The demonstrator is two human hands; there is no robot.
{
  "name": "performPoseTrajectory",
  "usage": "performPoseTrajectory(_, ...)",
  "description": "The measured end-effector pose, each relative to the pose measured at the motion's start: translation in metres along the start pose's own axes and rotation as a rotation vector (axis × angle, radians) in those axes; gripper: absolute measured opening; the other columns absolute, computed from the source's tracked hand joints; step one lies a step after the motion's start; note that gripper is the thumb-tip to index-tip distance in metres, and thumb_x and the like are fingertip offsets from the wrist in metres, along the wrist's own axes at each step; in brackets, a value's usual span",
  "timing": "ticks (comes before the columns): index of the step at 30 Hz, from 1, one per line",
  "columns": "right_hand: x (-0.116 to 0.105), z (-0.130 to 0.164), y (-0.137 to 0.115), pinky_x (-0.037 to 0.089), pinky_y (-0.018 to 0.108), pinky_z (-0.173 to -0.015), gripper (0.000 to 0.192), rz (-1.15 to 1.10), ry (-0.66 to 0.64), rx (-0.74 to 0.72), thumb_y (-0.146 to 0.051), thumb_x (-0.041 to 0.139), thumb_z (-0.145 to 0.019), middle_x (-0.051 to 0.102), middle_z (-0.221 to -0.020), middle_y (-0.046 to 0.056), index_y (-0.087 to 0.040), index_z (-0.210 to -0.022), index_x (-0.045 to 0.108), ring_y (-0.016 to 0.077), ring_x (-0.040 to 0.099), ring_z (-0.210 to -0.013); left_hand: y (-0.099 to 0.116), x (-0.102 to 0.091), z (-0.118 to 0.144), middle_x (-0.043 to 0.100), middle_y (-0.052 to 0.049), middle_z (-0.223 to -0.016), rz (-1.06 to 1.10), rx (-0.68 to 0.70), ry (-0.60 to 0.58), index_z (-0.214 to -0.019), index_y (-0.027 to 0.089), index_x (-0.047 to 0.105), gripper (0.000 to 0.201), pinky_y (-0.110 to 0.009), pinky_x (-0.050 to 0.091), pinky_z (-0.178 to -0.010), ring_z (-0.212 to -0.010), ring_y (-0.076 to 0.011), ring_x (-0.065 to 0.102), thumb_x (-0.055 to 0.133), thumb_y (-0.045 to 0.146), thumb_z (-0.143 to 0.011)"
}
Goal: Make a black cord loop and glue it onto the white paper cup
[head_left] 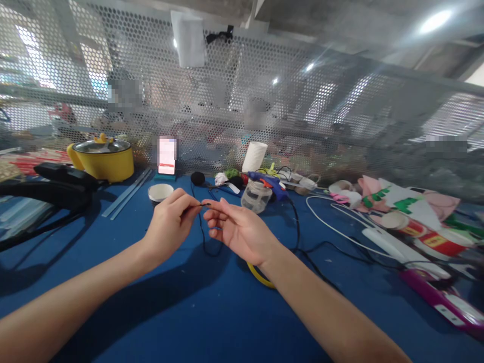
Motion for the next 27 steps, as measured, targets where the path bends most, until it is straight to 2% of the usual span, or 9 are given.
performPoseTrajectory(4,0.002,0.0,0.001,0.04,0.02,-0.052,0.025,-0.01,-0.027,-0.002,-0.029,0.042,-0.085,0.058,-0.068,0.001,-0.014,-0.084,0.061,0.0073,0.051,-0.057,-0.003,0.001,-0.001,0.047,0.001,-0.062,0.044,-0.052,-0.007,-0.066,0.014,0.054,0.012,-0.019,0.036,-0.049,-0.054,-0.0075,0.044,0.048,0.011,-0.076)
performPoseTrajectory(9,0.001,-0.001,0.002,0.039,0.021,-0.051,0.023,0.02,-0.031,-0.05,-0.033,0.051,-0.078,0.058,-0.069,0.001,-0.015,-0.086,0.062,0.0078,0.05,-0.058,-0.005,0.001,0.0,0.047,0.001,-0.061,0.052,-0.101,-0.021,-0.063,0.014,0.054,0.014,-0.02,0.035,-0.048,-0.053,-0.0077,0.044,0.048,0.013,-0.076)
performPoseTrajectory(14,-0.007,-0.004,0.002,0.035,0.02,-0.048,0.018,0.105,0.082,-0.178,-0.027,0.068,-0.061,0.054,-0.063,-0.002,-0.015,-0.075,0.064,0.006,0.044,-0.054,-0.007,0.008,0.004,0.049,0.0,-0.061,0.137,-0.179,-0.061,-0.062,0.015,0.053,0.013,-0.02,0.037,-0.047,-0.053,-0.0086,0.046,0.049,0.016,-0.075)
performPoseTrajectory(18,-0.014,-0.006,-0.001,0.032,0.022,-0.047,0.016,0.223,0.165,-0.298,-0.027,0.069,-0.058,0.049,-0.054,-0.004,-0.016,-0.068,0.063,0.0056,0.041,-0.048,-0.013,0.02,0.009,0.05,0.001,-0.062,0.309,-0.317,-0.134,-0.063,0.015,0.051,0.013,-0.02,0.04,-0.045,-0.05,-0.0079,0.048,0.051,0.022,-0.074)
performPoseTrajectory(21,-0.016,-0.006,-0.009,0.032,0.023,-0.048,0.015,0.339,0.182,-0.375,-0.027,0.067,-0.06,0.052,-0.056,-0.003,-0.016,-0.069,0.063,0.0058,0.041,-0.048,-0.015,0.031,0.013,0.05,0.003,-0.06,0.515,-0.459,-0.241,-0.065,0.015,0.048,0.015,-0.019,0.04,-0.042,-0.044,-0.0064,0.047,0.053,0.028,-0.073)
performPoseTrajectory(24,-0.018,-0.004,-0.017,0.032,0.023,-0.05,0.014,0.441,0.171,-0.429,-0.028,0.065,-0.064,0.055,-0.059,-0.002,-0.016,-0.071,0.063,0.0063,0.041,-0.049,-0.012,0.04,0.015,0.045,0.005,-0.053,0.711,-0.555,-0.367,-0.064,0.016,0.047,0.021,-0.019,0.039,-0.04,-0.041,-0.0055,0.043,0.048,0.033,-0.076)
performPoseTrajectory(27,-0.017,-0.004,-0.019,0.033,0.023,-0.051,0.014,0.497,0.122,-0.428,-0.029,0.063,-0.066,0.057,-0.061,-0.001,-0.017,-0.073,0.063,0.0072,0.042,-0.051,-0.01,0.043,0.018,0.039,0.007,-0.047,0.809,-0.606,-0.405,-0.062,0.016,0.045,0.025,-0.017,0.034,-0.038,-0.039,-0.0046,0.036,0.045,0.035,-0.079)
Point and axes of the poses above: each hand's wrist, its own z-axis away from the middle knuckle, its own x-axis out of the palm, y = z × x, the point moved 7 cm from there along -z, towards the middle knuckle
